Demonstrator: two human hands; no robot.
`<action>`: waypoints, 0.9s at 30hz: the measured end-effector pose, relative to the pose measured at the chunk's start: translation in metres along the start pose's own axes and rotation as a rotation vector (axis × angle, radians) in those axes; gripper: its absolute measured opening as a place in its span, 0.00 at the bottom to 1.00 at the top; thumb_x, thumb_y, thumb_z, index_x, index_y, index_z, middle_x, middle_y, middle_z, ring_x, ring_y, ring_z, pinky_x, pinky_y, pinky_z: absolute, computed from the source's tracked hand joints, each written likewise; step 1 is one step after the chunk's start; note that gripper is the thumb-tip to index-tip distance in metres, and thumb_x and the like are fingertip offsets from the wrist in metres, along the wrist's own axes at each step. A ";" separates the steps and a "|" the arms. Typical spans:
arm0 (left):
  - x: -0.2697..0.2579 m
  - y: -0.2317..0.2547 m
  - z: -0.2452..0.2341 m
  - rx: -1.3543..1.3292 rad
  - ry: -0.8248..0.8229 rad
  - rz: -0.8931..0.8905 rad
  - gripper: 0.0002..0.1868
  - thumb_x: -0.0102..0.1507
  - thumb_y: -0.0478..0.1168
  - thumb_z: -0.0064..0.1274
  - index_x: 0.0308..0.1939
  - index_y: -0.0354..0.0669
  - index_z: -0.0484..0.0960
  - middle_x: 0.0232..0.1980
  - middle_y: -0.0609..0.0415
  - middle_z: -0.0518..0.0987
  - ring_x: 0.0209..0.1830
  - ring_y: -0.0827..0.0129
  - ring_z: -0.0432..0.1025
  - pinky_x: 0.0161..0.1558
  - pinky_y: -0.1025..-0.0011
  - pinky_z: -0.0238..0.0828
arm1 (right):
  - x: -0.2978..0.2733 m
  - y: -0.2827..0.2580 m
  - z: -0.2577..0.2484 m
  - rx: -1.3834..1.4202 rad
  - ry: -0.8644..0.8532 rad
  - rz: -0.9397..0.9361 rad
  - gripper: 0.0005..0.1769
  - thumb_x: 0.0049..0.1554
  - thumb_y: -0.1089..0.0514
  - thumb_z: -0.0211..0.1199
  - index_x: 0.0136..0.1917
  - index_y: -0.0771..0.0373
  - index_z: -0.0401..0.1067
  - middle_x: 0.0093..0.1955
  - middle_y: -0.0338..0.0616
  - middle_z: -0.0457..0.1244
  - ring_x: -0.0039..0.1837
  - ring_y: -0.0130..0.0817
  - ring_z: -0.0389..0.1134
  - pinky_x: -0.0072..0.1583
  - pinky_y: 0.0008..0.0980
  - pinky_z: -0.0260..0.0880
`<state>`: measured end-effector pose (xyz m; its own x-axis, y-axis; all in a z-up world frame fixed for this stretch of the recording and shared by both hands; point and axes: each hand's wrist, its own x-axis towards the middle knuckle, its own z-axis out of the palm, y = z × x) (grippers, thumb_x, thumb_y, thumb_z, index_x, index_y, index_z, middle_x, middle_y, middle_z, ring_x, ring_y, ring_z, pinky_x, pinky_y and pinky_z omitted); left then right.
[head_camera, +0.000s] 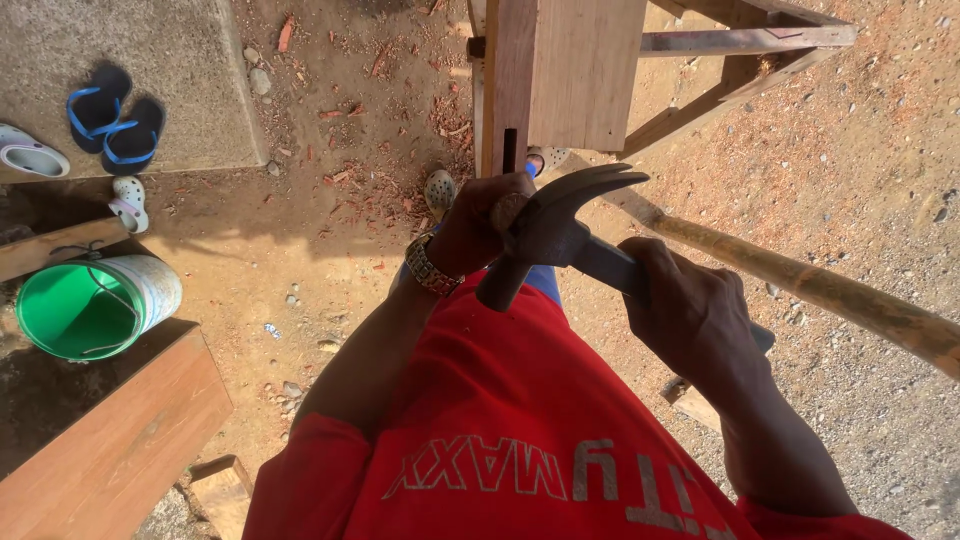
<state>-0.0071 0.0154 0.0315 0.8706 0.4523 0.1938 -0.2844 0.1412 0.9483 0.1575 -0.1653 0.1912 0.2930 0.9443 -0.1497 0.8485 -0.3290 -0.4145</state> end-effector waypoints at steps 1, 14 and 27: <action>-0.009 -0.015 0.000 0.000 0.000 -0.002 0.10 0.60 0.36 0.60 0.39 0.40 0.74 0.37 0.58 0.73 0.38 0.77 0.67 0.41 0.72 0.68 | 0.000 0.000 0.000 0.002 -0.001 0.001 0.10 0.61 0.61 0.62 0.56 0.55 0.71 0.32 0.42 0.64 0.33 0.43 0.69 0.36 0.41 0.67; 0.010 0.023 0.002 0.003 0.049 -0.114 0.09 0.63 0.34 0.65 0.38 0.44 0.77 0.37 0.61 0.77 0.37 0.77 0.71 0.47 0.72 0.72 | 0.000 0.014 -0.020 -0.043 0.019 0.006 0.15 0.60 0.62 0.67 0.60 0.56 0.73 0.34 0.39 0.65 0.34 0.36 0.70 0.38 0.37 0.67; 0.002 0.014 0.000 -0.056 0.119 -0.137 0.10 0.64 0.37 0.68 0.37 0.43 0.79 0.37 0.58 0.79 0.37 0.75 0.73 0.44 0.72 0.73 | 0.008 0.010 -0.017 -0.052 0.071 -0.043 0.14 0.59 0.61 0.69 0.58 0.56 0.73 0.41 0.46 0.69 0.40 0.44 0.72 0.43 0.39 0.72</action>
<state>-0.0088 0.0180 0.0451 0.8503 0.5255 0.0295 -0.1912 0.2562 0.9475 0.1756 -0.1609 0.2016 0.2844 0.9563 -0.0679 0.8823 -0.2887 -0.3718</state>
